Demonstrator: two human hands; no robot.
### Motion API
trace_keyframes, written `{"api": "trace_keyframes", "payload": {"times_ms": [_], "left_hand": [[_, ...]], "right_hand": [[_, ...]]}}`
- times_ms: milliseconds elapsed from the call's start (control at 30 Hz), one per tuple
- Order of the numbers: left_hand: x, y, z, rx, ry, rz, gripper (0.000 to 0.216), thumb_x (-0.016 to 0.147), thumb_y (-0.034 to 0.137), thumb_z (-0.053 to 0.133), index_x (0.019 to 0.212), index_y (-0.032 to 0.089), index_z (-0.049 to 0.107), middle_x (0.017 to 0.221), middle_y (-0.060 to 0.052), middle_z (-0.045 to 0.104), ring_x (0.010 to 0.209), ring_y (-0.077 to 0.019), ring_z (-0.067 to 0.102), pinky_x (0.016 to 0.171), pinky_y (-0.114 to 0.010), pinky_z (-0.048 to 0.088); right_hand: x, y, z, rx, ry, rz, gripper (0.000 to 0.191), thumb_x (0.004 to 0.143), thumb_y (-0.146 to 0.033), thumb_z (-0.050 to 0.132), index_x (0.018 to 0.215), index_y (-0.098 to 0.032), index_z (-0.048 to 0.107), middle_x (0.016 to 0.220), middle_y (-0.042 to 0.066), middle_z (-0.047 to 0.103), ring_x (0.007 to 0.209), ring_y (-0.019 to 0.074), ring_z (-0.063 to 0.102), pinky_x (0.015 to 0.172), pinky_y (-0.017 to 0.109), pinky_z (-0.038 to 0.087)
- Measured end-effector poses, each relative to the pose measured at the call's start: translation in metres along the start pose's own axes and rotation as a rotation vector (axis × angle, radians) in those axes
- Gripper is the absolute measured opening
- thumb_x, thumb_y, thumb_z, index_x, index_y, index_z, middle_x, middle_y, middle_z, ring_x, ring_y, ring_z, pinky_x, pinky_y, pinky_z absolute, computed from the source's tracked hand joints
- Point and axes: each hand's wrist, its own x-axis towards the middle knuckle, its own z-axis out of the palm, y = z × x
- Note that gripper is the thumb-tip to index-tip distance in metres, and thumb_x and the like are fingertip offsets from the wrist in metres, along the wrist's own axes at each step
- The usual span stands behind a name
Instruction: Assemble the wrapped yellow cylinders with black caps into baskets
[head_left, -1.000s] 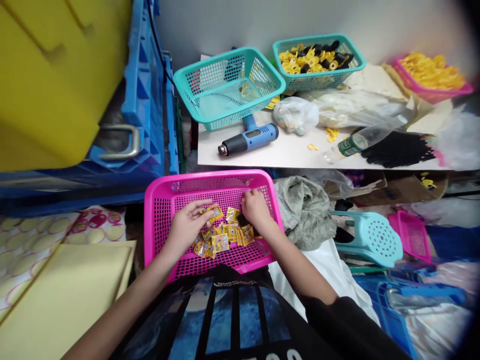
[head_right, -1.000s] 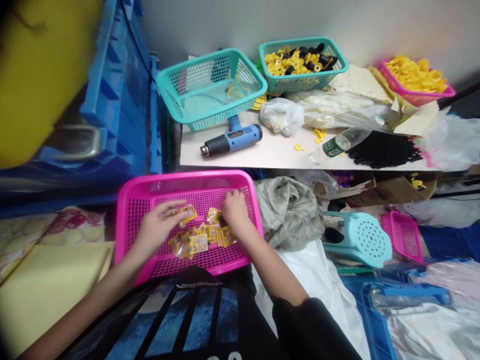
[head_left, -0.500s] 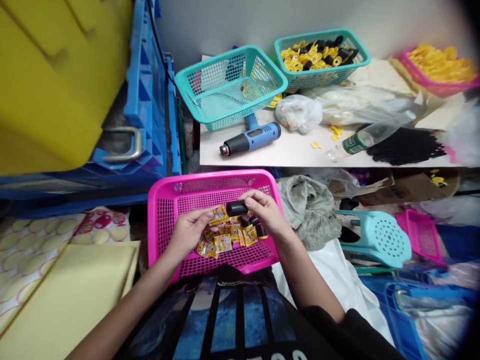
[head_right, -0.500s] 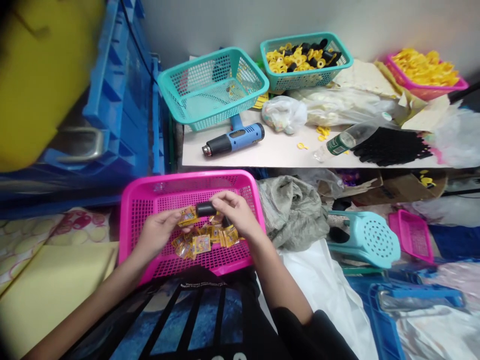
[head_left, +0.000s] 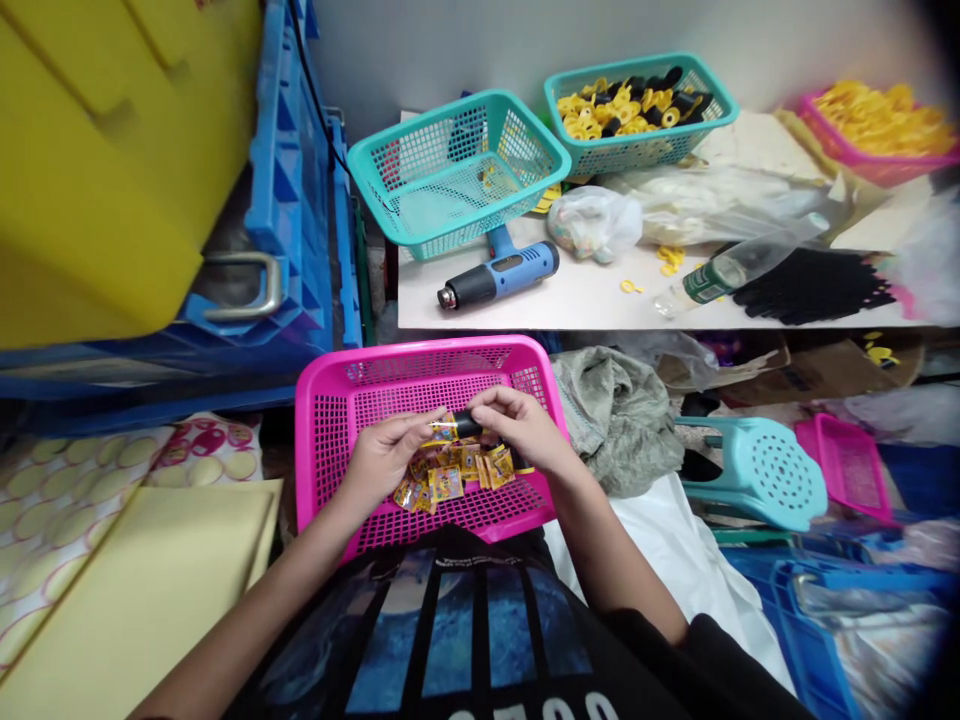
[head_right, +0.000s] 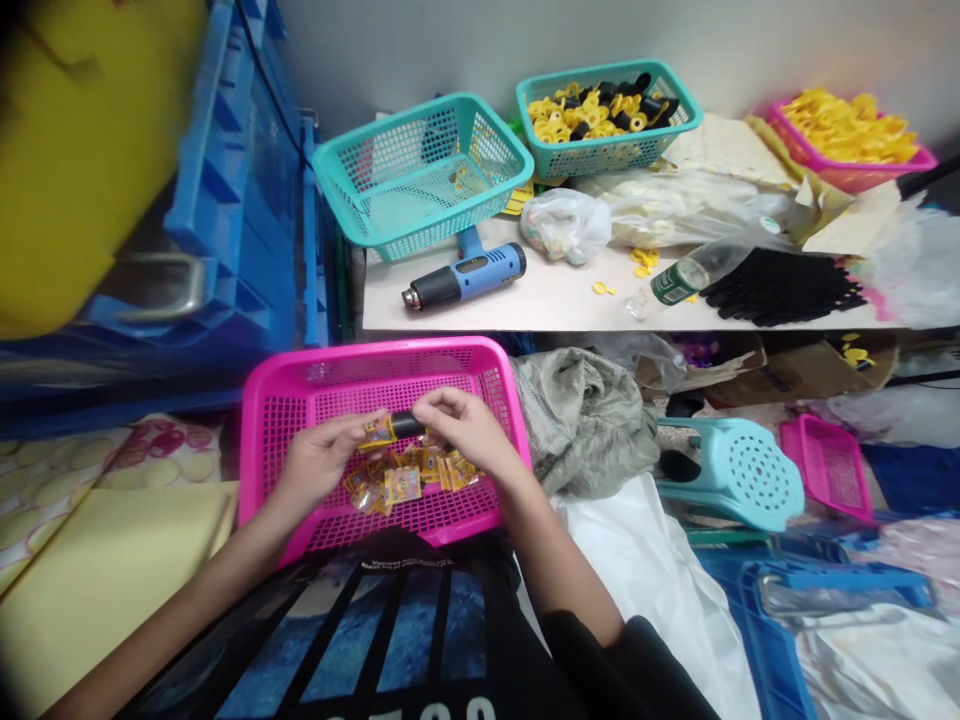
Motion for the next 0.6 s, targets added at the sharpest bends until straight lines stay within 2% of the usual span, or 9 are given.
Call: {"api": "trace_keyframes", "payload": {"times_ms": [67,200,267,400,500,600], "left_hand": [[0.0,-0.001,0.001,-0.028,-0.037,-0.04,0.045,0.075,0.061,0.071,0.096,0.023,0.079,0.103,-0.01,0.078,0.091,-0.0242,0.074,0.082,-0.037,0.061],[-0.002,0.001,0.002,-0.185,-0.104,-0.221,0.044,0.071,0.051,0.079,0.104,0.022,0.077,0.104,-0.009,0.078,0.077,-0.0208,0.075,0.069,-0.034,0.063],[-0.003,0.006,0.003,-0.244,-0.115,-0.259,0.042,0.07,0.045,0.081,0.103,0.02,0.076,0.101,-0.008,0.079,0.077,-0.0203,0.075,0.071,-0.034,0.063],[-0.004,0.014,0.009,-0.312,-0.1,-0.207,0.036,0.065,0.032,0.086,0.098,0.02,0.076,0.105,-0.008,0.078,0.093,-0.0223,0.074,0.084,-0.036,0.061],[-0.004,0.015,0.014,-0.359,-0.084,-0.147,0.03,0.063,0.026,0.086,0.091,0.02,0.076,0.106,-0.007,0.078,0.102,-0.0228,0.072,0.094,-0.038,0.057],[-0.005,0.014,0.016,-0.379,-0.089,-0.17,0.03,0.064,0.025,0.085,0.091,0.02,0.075,0.106,-0.008,0.078,0.102,-0.0232,0.072,0.095,-0.04,0.056]], "right_hand": [[0.0,0.002,0.004,0.008,-0.015,-0.005,0.039,0.074,-0.048,0.076,0.092,-0.016,0.063,0.074,-0.001,0.062,0.057,0.0053,0.054,0.053,0.019,0.045],[-0.001,0.011,0.014,0.11,-0.037,-0.074,0.043,0.066,-0.042,0.083,0.095,-0.018,0.064,0.082,0.0,0.065,0.072,0.0088,0.06,0.069,0.023,0.051],[-0.002,0.017,0.02,0.178,-0.036,-0.112,0.044,0.068,-0.046,0.082,0.099,-0.02,0.065,0.091,0.002,0.065,0.08,0.0107,0.06,0.076,0.025,0.051],[-0.004,0.026,0.032,0.423,-0.12,-0.058,0.046,0.081,-0.057,0.068,0.112,-0.023,0.064,0.111,0.005,0.063,0.091,0.0134,0.059,0.078,0.026,0.05],[-0.003,0.029,0.04,0.571,-0.204,-0.031,0.048,0.077,-0.058,0.072,0.106,-0.02,0.064,0.105,0.006,0.064,0.091,0.0152,0.06,0.079,0.027,0.05],[0.0,0.032,0.044,0.598,-0.168,-0.054,0.047,0.073,-0.057,0.076,0.098,-0.019,0.064,0.096,0.004,0.064,0.087,0.0133,0.059,0.079,0.025,0.049]]}}
